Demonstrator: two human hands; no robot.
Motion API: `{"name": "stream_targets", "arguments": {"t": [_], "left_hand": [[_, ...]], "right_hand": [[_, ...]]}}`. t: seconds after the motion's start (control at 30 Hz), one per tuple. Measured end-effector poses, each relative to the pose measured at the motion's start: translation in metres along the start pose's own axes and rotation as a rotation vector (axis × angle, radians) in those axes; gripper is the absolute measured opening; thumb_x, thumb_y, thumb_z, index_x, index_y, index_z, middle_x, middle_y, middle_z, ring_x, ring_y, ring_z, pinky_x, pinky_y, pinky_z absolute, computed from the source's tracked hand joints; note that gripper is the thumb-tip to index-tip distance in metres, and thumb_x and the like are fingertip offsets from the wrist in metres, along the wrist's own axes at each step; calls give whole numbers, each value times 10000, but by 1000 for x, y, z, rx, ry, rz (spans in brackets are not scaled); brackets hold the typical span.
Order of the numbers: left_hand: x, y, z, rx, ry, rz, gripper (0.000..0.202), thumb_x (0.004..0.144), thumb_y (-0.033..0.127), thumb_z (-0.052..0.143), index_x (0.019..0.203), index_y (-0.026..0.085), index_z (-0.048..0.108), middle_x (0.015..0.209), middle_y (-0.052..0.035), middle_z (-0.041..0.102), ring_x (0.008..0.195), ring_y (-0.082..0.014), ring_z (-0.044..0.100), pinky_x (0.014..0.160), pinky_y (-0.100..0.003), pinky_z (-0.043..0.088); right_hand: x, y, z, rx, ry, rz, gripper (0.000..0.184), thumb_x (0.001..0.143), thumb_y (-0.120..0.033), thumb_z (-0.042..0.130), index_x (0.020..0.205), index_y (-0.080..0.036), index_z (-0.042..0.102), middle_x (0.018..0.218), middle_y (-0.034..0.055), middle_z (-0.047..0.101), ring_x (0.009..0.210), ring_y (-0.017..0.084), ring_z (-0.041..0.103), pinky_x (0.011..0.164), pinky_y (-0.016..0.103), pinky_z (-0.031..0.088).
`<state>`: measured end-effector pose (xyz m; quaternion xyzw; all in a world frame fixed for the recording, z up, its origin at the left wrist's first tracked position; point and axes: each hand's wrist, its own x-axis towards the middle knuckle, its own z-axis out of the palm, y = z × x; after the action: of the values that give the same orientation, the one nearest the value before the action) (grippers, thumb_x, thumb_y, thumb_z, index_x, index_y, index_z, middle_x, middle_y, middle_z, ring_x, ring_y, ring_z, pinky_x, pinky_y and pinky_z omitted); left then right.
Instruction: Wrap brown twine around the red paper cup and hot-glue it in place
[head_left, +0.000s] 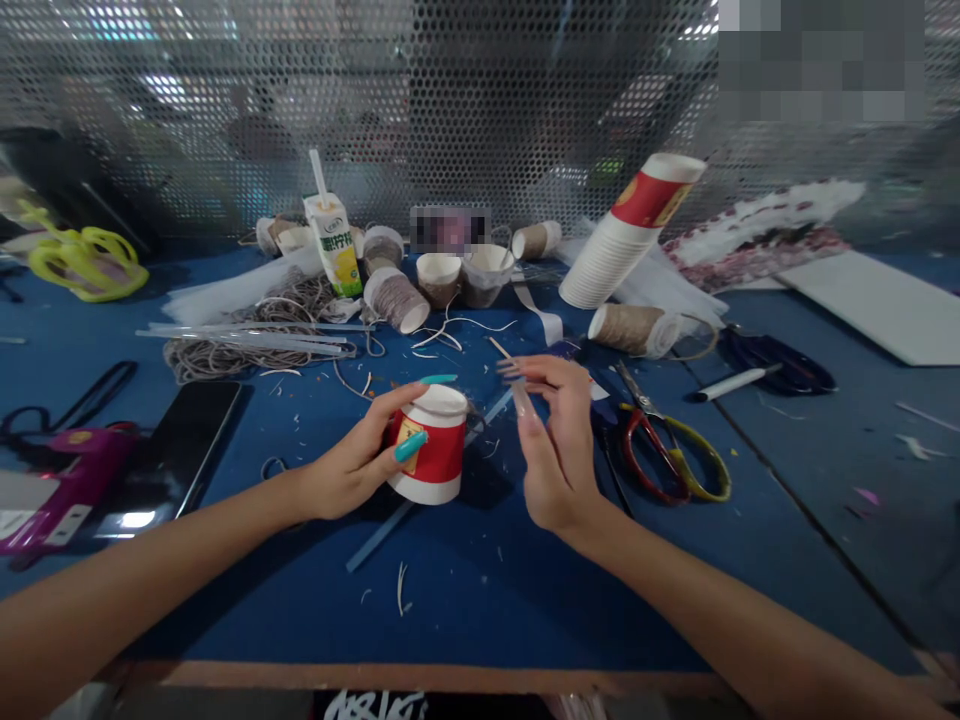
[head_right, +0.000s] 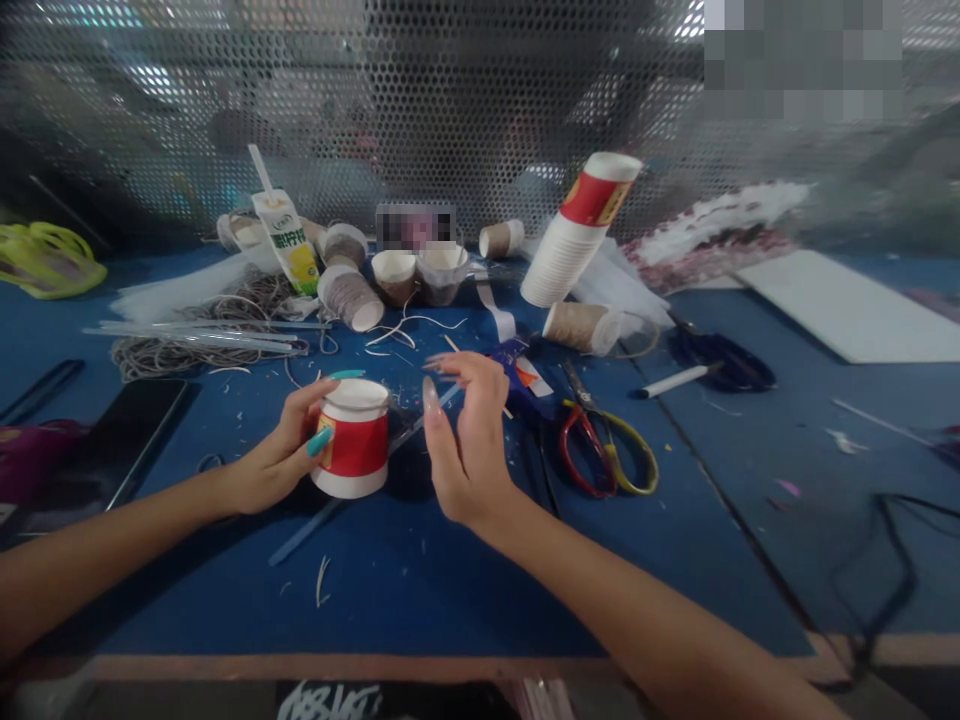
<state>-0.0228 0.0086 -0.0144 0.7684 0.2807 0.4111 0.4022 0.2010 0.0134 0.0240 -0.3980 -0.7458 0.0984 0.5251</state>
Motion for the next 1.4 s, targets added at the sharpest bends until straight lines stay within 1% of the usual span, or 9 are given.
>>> {"name": "stream_targets", "arguments": {"t": [0.07, 0.17, 0.33, 0.7, 0.9, 1.1, 1.17, 1.3, 1.4], "left_hand": [[1, 2, 0, -47, 6, -14, 534, 948, 267, 437, 1428, 372, 229, 1437, -74, 430, 1295, -250, 465, 1062, -460, 424], [3, 4, -1, -101, 3, -14, 517, 953, 282, 425, 1428, 374, 245, 1437, -68, 439, 1298, -246, 466, 1054, -440, 442], [5, 4, 0, -108, 17, -17, 466, 951, 269, 430, 1385, 389, 310, 1396, -55, 463, 1279, -231, 479, 1067, -430, 432], [4, 5, -1, -151, -5, -54, 526, 948, 257, 440, 1416, 403, 250, 1439, -51, 425, 1293, -246, 468, 1059, -425, 442], [2, 2, -1, -181, -6, -30, 504, 950, 254, 434, 1407, 392, 272, 1448, -49, 399, 1317, -260, 433, 1074, -460, 411], [4, 4, -1, -227, -19, 22, 491, 946, 233, 439, 1394, 371, 293, 1456, -51, 402, 1331, -258, 412, 1095, -459, 378], [5, 6, -1, -234, -17, 34, 498, 947, 225, 435, 1391, 391, 282, 1444, -46, 416, 1303, -246, 447, 1060, -435, 422], [5, 6, 1, -178, 37, 84, 527, 945, 215, 437, 1396, 406, 242, 1408, -51, 444, 1257, -232, 490, 1036, -435, 441], [4, 5, 2, -126, 67, 134, 577, 931, 206, 465, 1408, 406, 210, 1438, -60, 398, 1269, -243, 473, 1046, -462, 422]], "right_hand": [[1, 0, -6, -25, -47, -213, 394, 876, -210, 437, 1268, -242, 410, 1292, 116, 527, 1227, 298, 476, 993, 533, 373], [2, -3, -12, -61, -226, -441, 589, 829, -199, 473, 1387, -273, 300, 1380, 90, 518, 1369, 316, 352, 1102, 619, 229], [-1, -6, -10, -89, -392, -548, 664, 834, -229, 471, 1440, -241, 200, 1373, 84, 545, 1458, 281, 179, 1140, 663, -18], [-4, -1, -8, -45, -395, -487, 612, 844, -239, 473, 1416, -232, 254, 1385, 102, 533, 1452, 302, 194, 1137, 676, 2], [-5, 2, -5, 30, -261, -457, 689, 827, -202, 479, 1461, -263, 215, 1502, 60, 400, 1469, 287, 121, 1136, 677, 34], [-4, 5, -6, -13, -360, -484, 681, 826, -183, 474, 1468, -191, 248, 1431, 88, 484, 1474, 294, 50, 1128, 684, -46], [-4, 6, -5, 25, -347, -471, 720, 820, -196, 494, 1485, -227, 218, 1478, 64, 427, 1470, 322, 42, 1108, 720, -45], [-5, 8, 0, 202, -203, -408, 776, 830, -256, 563, 1488, -325, 157, 1603, -4, 114, 1465, 347, 8, 1111, 736, 77], [-8, 8, 2, 274, -241, -267, 866, 822, -353, 637, 1492, -312, 90, 1609, 54, 48, 1467, 337, 13, 1137, 678, 142]]}}
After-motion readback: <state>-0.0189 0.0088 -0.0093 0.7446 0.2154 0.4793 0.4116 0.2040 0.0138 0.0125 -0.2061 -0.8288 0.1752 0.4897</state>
